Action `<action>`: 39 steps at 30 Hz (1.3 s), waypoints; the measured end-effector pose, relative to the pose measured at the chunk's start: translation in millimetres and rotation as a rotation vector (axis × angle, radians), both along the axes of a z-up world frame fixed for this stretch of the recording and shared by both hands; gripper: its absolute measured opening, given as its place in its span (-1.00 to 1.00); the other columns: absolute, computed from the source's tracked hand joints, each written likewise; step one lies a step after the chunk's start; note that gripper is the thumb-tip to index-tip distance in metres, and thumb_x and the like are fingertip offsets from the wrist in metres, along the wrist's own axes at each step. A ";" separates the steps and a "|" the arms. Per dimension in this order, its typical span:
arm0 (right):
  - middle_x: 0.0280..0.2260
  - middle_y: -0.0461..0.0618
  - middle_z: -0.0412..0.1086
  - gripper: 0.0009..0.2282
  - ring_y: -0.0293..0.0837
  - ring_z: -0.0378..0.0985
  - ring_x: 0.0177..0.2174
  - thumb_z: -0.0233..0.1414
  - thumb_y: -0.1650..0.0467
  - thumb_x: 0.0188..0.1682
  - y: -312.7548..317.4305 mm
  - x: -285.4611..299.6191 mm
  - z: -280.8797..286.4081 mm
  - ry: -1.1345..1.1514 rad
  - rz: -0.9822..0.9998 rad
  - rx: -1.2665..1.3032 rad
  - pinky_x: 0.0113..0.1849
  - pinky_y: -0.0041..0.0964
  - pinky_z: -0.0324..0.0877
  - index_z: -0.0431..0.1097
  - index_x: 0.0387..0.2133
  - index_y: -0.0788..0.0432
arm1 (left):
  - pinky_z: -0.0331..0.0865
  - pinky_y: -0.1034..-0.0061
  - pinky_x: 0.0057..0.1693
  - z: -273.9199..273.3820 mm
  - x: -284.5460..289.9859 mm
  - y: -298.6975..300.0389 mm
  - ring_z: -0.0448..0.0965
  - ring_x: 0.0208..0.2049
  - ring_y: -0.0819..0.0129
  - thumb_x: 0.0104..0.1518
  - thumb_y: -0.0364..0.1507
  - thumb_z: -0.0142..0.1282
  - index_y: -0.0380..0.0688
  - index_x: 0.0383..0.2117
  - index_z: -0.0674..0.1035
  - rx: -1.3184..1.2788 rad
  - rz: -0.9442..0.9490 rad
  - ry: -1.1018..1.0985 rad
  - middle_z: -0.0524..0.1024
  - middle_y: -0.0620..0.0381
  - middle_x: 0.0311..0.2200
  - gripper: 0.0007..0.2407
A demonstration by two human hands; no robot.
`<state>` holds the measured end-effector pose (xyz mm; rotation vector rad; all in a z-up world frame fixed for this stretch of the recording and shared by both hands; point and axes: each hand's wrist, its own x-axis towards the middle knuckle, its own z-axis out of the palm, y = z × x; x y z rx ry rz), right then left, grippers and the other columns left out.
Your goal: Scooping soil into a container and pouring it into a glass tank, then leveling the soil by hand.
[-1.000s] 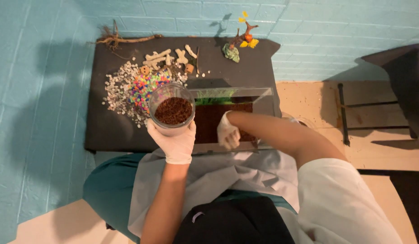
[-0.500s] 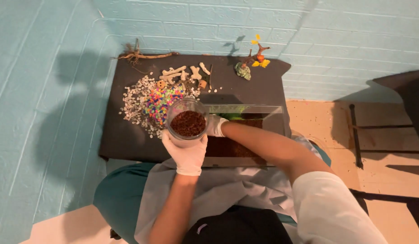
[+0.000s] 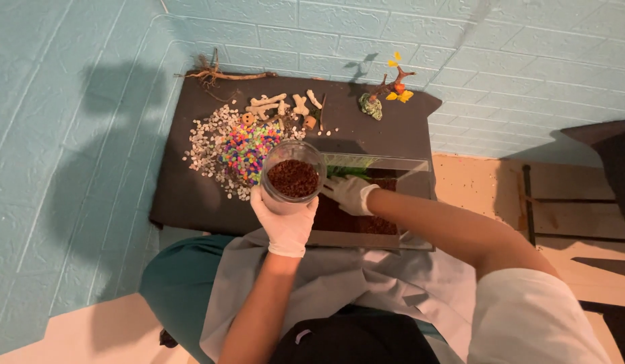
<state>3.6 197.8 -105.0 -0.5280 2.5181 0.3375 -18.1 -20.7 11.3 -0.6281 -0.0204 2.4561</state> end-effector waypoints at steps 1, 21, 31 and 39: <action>0.37 0.06 -0.12 -0.32 0.06 0.09 0.28 -0.02 0.19 0.04 8.8 3.6 -8.0 -0.063 -0.039 0.052 0.12 0.04 0.22 -0.19 0.40 -0.02 | 0.45 -0.04 0.04 -2.2 -0.2 -0.4 0.44 0.07 -0.04 0.03 -0.13 0.23 0.13 0.26 0.29 0.018 -0.001 -0.002 0.31 0.06 0.22 -0.38; -0.20 -0.12 0.59 -0.71 0.08 0.59 -0.10 0.13 0.16 -0.14 5.7 85.2 114.7 0.151 -1.090 -0.613 -0.01 0.02 0.47 0.57 -0.18 -0.10 | 0.28 -0.30 0.20 18.8 5.7 7.5 0.31 0.22 -0.15 0.09 -0.12 0.18 0.04 0.26 0.28 -0.010 -0.044 0.132 0.23 0.00 0.30 -0.40; -0.75 -0.37 -0.03 -0.66 -0.46 0.03 -0.70 0.11 0.42 -0.09 -35.4 87.5 164.9 0.610 -1.519 -1.888 -0.60 -0.57 0.05 0.10 -0.77 -0.07 | 0.29 0.08 0.32 -25.8 11.5 16.8 0.38 0.19 0.11 0.23 -0.13 0.02 -0.03 0.31 0.25 -0.482 -0.030 0.765 0.34 0.02 0.22 -0.47; -0.43 0.02 0.48 -0.89 -0.04 0.63 -0.38 0.15 0.42 -0.04 -18.4 61.1 105.9 0.034 -2.066 -2.761 -0.28 -0.22 0.56 0.46 -0.37 0.26 | -0.30 0.11 0.46 21.0 26.5 19.9 -0.08 0.40 0.18 0.13 0.01 0.16 0.11 0.29 0.28 -0.987 -0.046 1.209 0.12 0.13 0.33 -0.38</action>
